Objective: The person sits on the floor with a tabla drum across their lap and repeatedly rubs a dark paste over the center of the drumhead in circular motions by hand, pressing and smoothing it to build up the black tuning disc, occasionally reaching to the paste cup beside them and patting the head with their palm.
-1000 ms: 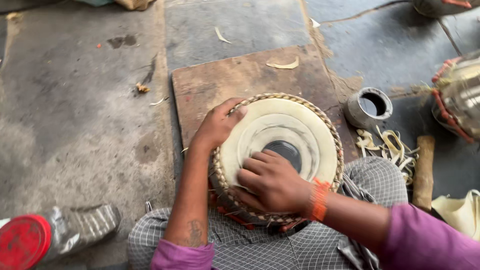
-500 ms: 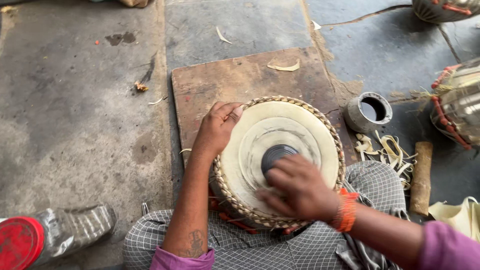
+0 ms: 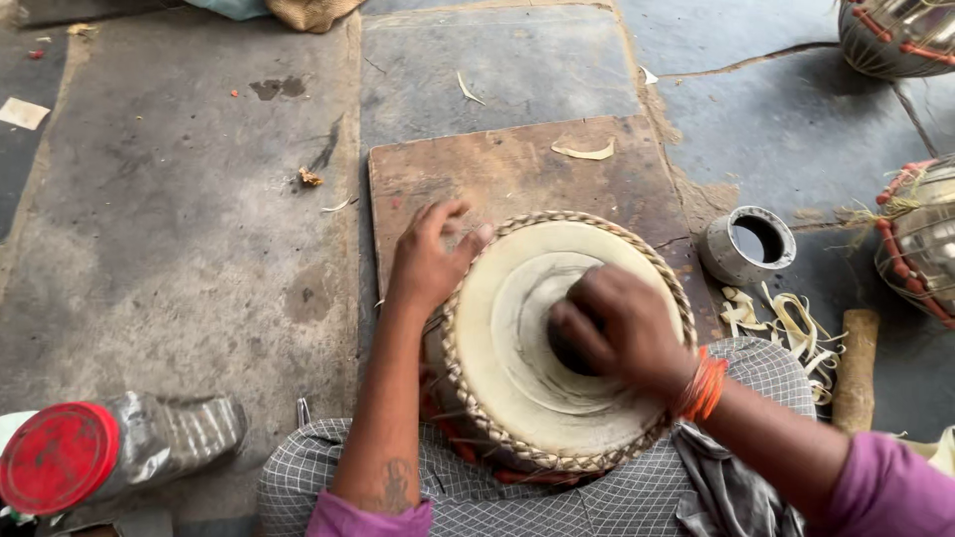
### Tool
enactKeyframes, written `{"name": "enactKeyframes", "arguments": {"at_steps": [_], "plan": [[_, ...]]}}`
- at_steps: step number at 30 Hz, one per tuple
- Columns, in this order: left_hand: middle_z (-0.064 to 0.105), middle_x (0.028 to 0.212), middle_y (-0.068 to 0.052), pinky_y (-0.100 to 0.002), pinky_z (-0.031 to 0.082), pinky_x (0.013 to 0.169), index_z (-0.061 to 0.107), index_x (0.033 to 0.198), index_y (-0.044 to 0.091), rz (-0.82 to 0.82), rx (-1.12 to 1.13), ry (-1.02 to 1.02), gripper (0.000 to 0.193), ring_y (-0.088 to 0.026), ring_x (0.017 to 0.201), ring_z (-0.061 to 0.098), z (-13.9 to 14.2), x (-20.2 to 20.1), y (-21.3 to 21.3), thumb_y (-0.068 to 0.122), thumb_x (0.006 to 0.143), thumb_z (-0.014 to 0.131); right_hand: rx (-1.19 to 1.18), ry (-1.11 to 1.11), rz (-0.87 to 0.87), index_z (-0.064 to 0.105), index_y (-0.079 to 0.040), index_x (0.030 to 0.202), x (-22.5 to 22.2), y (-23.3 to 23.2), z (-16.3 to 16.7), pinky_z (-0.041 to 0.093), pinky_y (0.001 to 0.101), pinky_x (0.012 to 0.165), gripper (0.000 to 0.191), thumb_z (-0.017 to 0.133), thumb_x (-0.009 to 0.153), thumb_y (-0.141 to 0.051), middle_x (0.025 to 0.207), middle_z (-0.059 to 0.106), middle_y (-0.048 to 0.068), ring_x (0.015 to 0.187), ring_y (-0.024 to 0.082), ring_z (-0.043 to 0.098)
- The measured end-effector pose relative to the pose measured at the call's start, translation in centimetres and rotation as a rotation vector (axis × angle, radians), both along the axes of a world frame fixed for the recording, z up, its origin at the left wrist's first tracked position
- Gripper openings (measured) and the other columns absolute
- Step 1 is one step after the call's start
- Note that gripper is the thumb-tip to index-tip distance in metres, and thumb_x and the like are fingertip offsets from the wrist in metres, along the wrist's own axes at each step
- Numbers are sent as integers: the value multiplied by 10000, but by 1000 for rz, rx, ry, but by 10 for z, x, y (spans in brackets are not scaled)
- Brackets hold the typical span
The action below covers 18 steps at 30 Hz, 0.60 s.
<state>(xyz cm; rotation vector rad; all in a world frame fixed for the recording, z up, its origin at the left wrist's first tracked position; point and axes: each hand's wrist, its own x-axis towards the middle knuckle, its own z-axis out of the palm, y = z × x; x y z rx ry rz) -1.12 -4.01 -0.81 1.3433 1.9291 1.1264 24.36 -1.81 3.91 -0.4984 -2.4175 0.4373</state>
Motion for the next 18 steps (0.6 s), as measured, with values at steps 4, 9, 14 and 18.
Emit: {"name": "enactKeyframes", "arguments": {"at_steps": [4, 9, 14, 18], "plan": [[692, 1420, -105, -408, 499, 1093, 659, 1379, 161, -417, 11, -330, 545, -263, 1299, 639, -5, 6, 25, 478, 936, 649, 31, -81, 147, 586, -94, 802, -26, -36, -5, 447, 417, 658, 255, 753, 889, -265, 762, 560, 72, 722, 276, 573], [617, 1466, -82, -392, 437, 1106, 625, 1409, 245, -351, -123, -174, 458, -231, 1339, 568, -7, 6, 21, 408, 981, 613, 145, 8, 178, 600, -58, 938, -59, 15, -12, 451, 420, 708, 224, 738, 830, -198, 892, 591, 113, 787, 295, 572], [667, 1389, -106, -384, 494, 1070, 656, 1368, 226, -316, -14, -191, 428, -253, 1276, 643, -6, 8, 11, 381, 969, 639, 168, -119, 9, 571, -79, 816, -14, 40, 3, 469, 437, 674, 241, 755, 843, -233, 782, 555, 97, 724, 309, 559], [702, 1302, -120, -392, 516, 1038, 699, 1318, 206, -259, 45, -71, 402, -272, 1219, 672, -8, 10, 12, 377, 957, 659, 26, -102, -31, 582, -102, 767, 14, -17, 6, 447, 414, 611, 274, 757, 860, -291, 711, 531, 74, 659, 268, 547]]}}
